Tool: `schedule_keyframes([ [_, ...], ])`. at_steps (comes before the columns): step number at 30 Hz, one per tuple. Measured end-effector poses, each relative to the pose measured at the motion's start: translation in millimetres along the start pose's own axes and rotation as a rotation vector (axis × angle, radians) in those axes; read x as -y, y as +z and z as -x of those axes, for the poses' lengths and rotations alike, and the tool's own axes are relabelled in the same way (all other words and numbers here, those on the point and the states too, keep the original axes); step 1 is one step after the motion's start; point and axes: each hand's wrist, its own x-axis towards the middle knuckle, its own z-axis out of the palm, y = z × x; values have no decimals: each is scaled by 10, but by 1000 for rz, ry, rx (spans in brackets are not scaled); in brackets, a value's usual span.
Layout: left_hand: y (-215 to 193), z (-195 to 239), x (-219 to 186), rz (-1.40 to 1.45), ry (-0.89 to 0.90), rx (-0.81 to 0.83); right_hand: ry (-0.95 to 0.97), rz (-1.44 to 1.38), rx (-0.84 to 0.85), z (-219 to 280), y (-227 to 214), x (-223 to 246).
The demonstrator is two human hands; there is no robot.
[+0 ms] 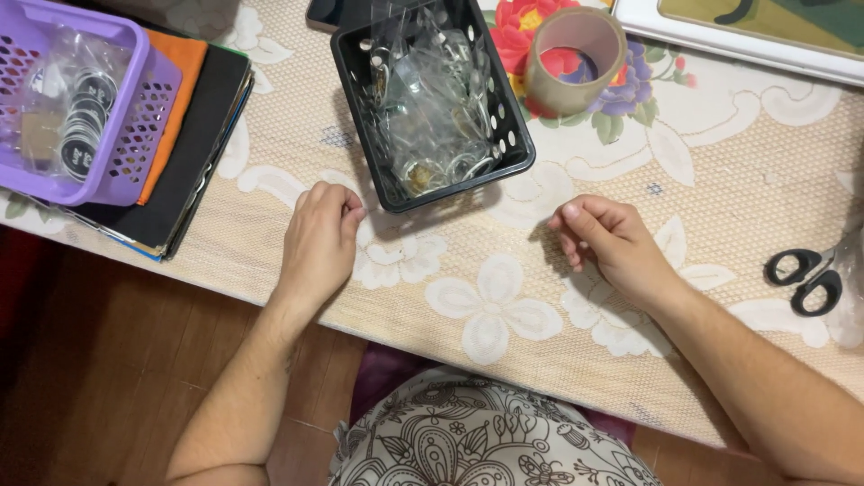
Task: The person wraps small keychains with clear tape and places them into a black plastic basket. After wrapping several keychains, the person handles a stack of clear plastic bags, smoothing and folding them on the table.
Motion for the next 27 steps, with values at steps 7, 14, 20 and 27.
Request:
schedule_keyframes([
  [7, -86, 165, 37, 98, 63, 45, 24, 28, 27, -11, 16, 15],
  [14, -31, 479, 118, -5, 252, 53, 31, 99, 13, 25, 132, 126],
  [20, 2, 800, -167, 81, 497, 157, 43, 48, 15, 20, 123, 124],
  [27, 219, 455, -1388, 21, 1050, -318, 307, -423, 143, 291, 379, 146],
])
